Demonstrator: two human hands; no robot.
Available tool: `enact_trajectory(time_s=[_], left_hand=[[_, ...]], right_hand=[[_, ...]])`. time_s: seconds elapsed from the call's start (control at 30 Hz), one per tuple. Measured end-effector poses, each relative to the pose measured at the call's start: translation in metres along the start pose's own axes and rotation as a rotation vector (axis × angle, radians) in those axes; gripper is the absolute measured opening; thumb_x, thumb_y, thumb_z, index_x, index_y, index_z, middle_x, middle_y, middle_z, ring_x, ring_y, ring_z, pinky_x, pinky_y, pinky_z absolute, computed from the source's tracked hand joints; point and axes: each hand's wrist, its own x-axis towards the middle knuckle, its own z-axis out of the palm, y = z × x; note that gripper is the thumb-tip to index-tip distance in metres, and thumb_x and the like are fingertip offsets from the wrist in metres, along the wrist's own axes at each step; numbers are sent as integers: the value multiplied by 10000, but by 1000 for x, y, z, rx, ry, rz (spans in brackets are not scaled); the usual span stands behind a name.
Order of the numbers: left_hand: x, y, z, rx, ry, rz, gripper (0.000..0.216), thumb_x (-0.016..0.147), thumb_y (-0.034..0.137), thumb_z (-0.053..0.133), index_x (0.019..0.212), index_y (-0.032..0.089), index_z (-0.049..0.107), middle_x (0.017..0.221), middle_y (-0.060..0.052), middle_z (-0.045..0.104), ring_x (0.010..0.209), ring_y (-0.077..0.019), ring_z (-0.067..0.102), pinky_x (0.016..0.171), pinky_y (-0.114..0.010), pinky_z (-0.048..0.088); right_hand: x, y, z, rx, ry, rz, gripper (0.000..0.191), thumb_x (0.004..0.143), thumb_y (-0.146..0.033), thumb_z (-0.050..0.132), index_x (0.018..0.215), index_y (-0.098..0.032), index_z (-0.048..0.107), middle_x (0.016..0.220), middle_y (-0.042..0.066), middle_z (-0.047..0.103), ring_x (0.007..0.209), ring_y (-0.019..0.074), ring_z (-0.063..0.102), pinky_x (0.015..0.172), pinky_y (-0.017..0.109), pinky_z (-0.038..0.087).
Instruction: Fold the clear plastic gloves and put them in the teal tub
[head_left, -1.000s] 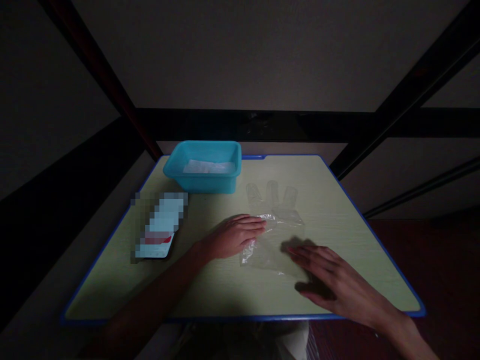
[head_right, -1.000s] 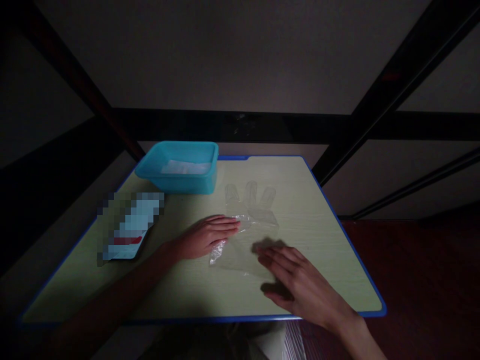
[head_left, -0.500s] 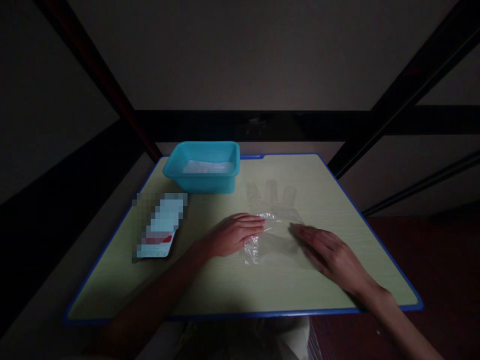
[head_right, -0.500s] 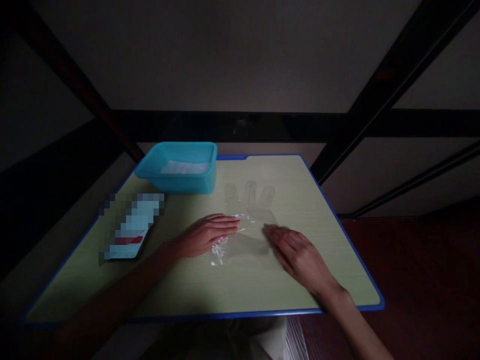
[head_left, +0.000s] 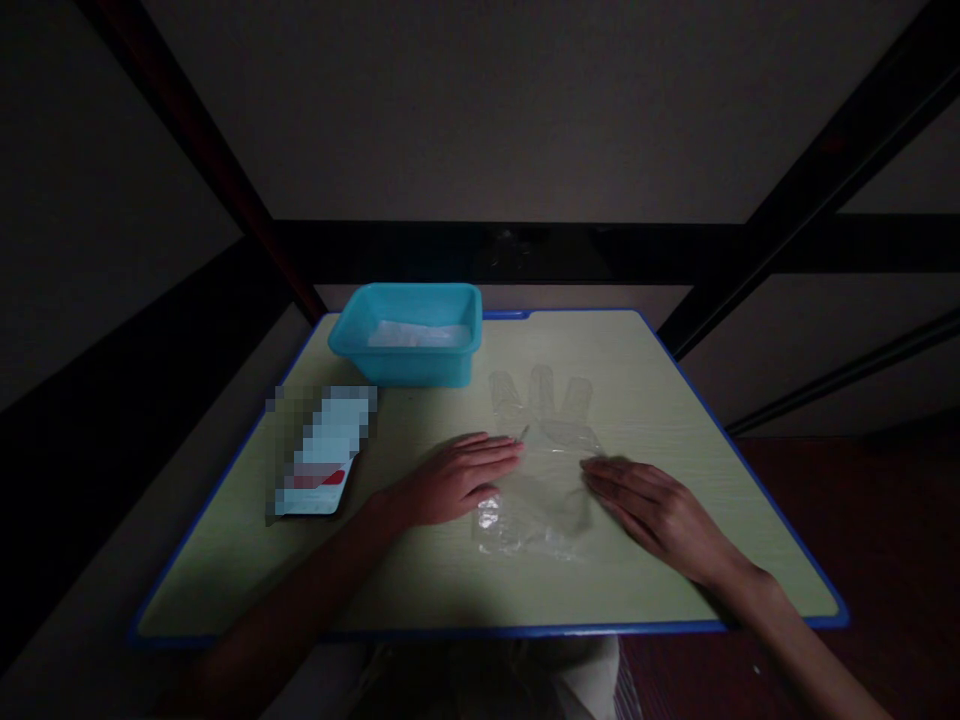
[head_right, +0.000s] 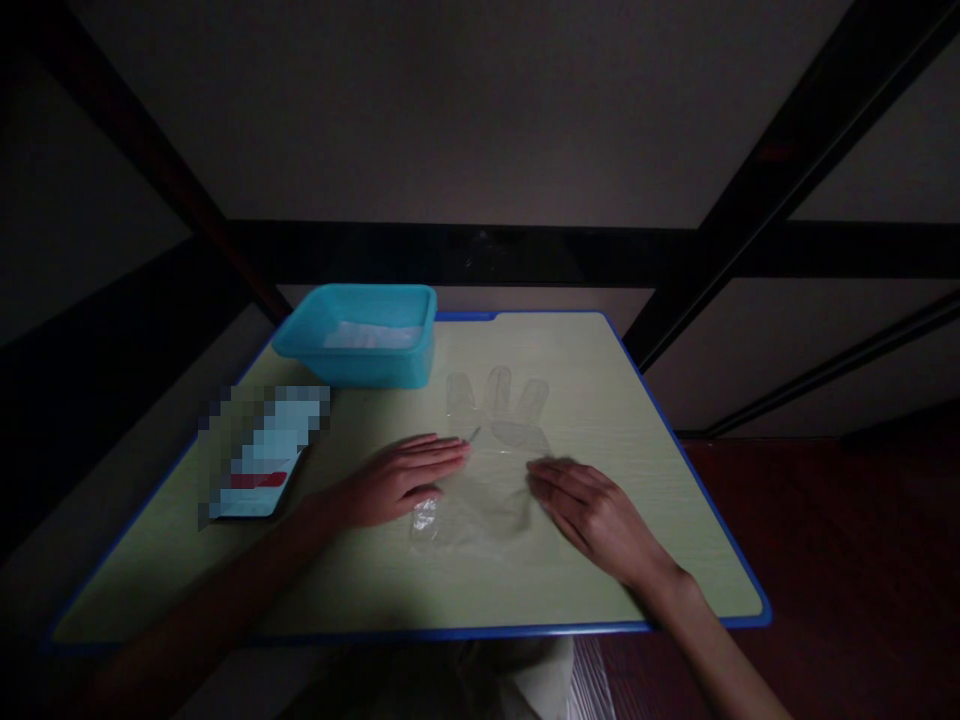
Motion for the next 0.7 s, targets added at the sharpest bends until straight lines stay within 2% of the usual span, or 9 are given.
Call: enact_trajectory(time_s=[0.27, 0.53, 0.7], left_hand=[[4, 3, 3, 29, 35, 46, 381, 904, 196, 480, 1284, 166, 476, 1332, -91, 526, 1263, -184, 450, 1056, -406, 341], [-4, -2, -4, 23, 173, 14, 307, 890, 215, 500, 1185, 152, 558, 1254, -117, 586, 1160, -195, 537, 983, -395, 430], [-4, -4, -3, 42, 200, 23, 249, 887, 203, 502, 1105, 136, 602, 1165, -112, 637, 1080, -197, 579, 933, -387, 467]], right_hand=[[0, 0, 4, 22, -34, 19, 323, 945, -231, 376, 1140, -136, 616, 1117, 101, 681, 1002, 200, 645, 841, 374, 545], [7, 8, 8, 9, -115, -44, 399, 957, -268, 348, 1312, -151, 489, 1254, 93, 602, 1112, 216, 591, 902, 404, 528], [14, 11, 12, 71, -135, -99, 413, 964, -245, 342, 1352, -137, 433, 1279, 97, 579, 1184, 201, 535, 983, 394, 475]])
